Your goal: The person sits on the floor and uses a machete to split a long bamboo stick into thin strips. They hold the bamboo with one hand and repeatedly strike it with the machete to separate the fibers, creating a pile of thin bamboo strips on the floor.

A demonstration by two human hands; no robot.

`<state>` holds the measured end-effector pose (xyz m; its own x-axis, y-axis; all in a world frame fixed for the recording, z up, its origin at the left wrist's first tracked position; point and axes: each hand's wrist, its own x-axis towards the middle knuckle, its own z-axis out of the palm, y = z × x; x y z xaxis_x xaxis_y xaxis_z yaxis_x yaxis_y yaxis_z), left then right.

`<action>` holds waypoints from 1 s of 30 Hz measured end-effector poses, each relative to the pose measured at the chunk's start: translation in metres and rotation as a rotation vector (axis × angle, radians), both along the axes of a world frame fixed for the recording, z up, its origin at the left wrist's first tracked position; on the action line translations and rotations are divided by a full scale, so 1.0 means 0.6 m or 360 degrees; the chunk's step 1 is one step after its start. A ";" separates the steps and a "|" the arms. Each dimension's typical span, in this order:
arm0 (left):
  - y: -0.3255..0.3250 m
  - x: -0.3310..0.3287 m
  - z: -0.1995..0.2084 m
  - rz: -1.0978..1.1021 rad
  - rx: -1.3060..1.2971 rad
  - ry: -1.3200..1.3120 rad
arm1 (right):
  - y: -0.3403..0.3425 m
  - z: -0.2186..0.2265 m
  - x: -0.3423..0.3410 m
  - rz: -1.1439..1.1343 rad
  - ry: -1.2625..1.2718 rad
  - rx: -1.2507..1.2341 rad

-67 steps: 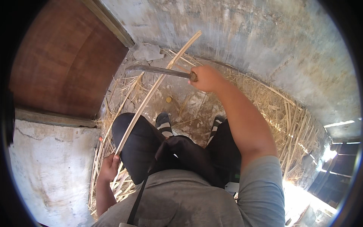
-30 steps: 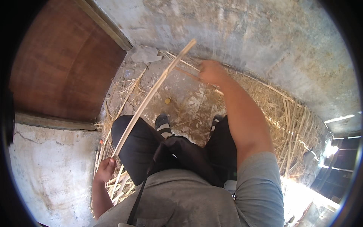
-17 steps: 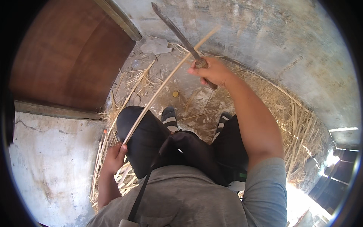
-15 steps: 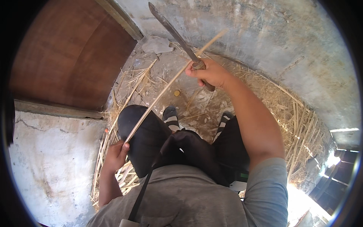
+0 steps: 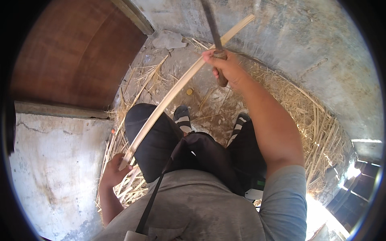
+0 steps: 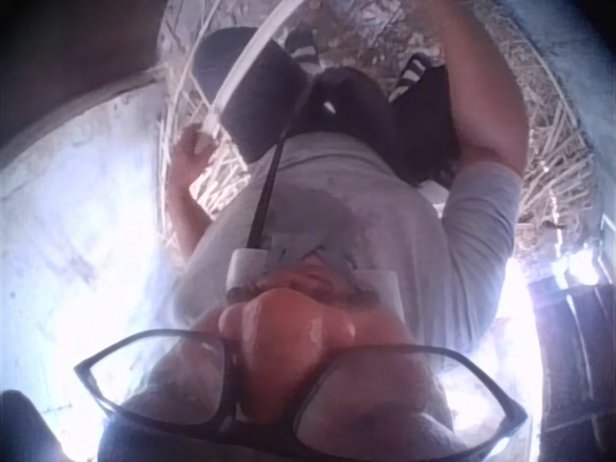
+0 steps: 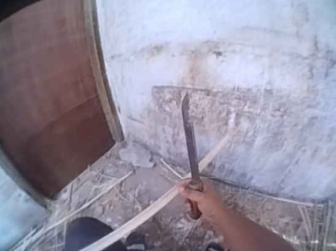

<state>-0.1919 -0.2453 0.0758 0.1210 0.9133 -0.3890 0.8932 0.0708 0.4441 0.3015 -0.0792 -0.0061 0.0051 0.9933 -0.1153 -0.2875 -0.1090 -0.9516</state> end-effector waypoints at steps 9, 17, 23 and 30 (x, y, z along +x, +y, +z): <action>-0.040 -0.030 -0.039 0.0195 -0.0108 -0.0028 | 0.010 0.010 0.020 -0.0270 -0.0393 0.0001; -0.027 0.044 -0.028 -0.0033 0.0061 -0.0038 | -0.002 0.020 0.020 -0.0662 -0.1455 0.0298; -0.021 0.064 -0.041 -0.0094 0.0208 -0.0055 | -0.036 0.068 -0.029 0.0556 -0.1842 0.0478; -0.014 0.043 -0.081 -0.0199 0.0364 0.0142 | -0.028 0.006 -0.061 0.0735 -0.1867 0.0466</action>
